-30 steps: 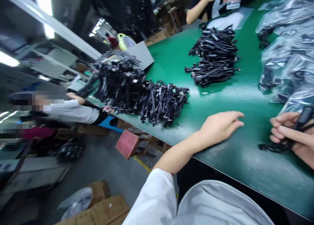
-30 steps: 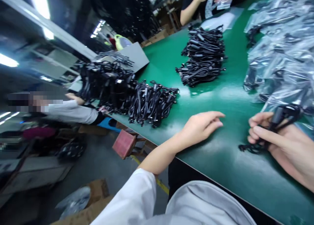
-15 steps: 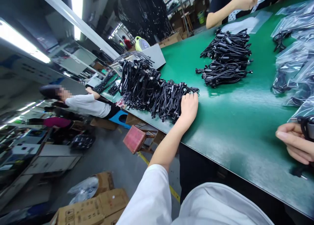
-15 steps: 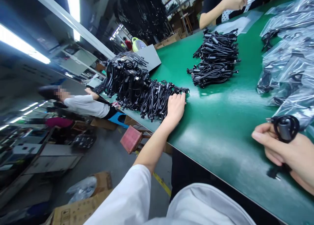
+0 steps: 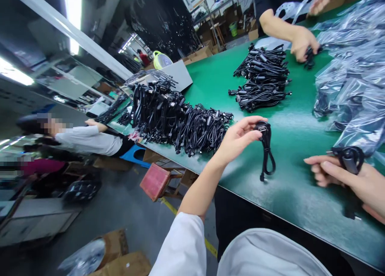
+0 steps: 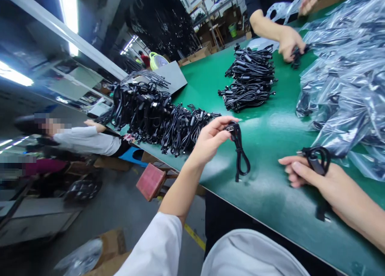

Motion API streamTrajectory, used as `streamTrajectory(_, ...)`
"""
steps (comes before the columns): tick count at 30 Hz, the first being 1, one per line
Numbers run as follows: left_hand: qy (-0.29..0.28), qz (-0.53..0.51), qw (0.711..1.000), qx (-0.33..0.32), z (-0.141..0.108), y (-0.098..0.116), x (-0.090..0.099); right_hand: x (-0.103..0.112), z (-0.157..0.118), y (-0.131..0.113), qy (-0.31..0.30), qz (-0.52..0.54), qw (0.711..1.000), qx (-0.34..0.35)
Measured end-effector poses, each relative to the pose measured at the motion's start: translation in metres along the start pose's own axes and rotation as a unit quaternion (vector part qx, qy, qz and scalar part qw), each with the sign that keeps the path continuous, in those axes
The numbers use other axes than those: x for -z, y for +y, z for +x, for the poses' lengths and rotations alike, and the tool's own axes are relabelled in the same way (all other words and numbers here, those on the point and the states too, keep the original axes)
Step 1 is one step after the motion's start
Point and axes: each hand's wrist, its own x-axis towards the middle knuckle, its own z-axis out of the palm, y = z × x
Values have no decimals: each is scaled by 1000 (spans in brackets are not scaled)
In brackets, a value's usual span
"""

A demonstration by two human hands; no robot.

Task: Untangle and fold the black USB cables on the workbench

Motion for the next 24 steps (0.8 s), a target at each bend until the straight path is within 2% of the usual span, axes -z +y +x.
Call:
streamTrajectory(3, -36, -103, 992, 62, 10, -13, -37, -4, -6, -7, -105, 2, 994, -18)
streamTrajectory(5, -41, -142, 984, 102, 12, -22, -59, -8, -11, -10, -163, 35, 986, -19)
streamTrajectory(9, -32, -216, 959, 181, 8, -39, -84, -14, -17, -6, -193, 71, 977, -52)
streamTrajectory(14, -13, -296, 923, 246, 0, -48, -88, -15, -21, 3, -205, 83, 970, -103)
streamTrajectory(18, 18, -289, 915, 282, -2, -47, -84, -21, -23, 3, -196, 88, 971, -109)
streamTrajectory(24, 16, -309, 913, 266, -4, -44, -83, -33, -25, -13, -129, 108, 973, -156)
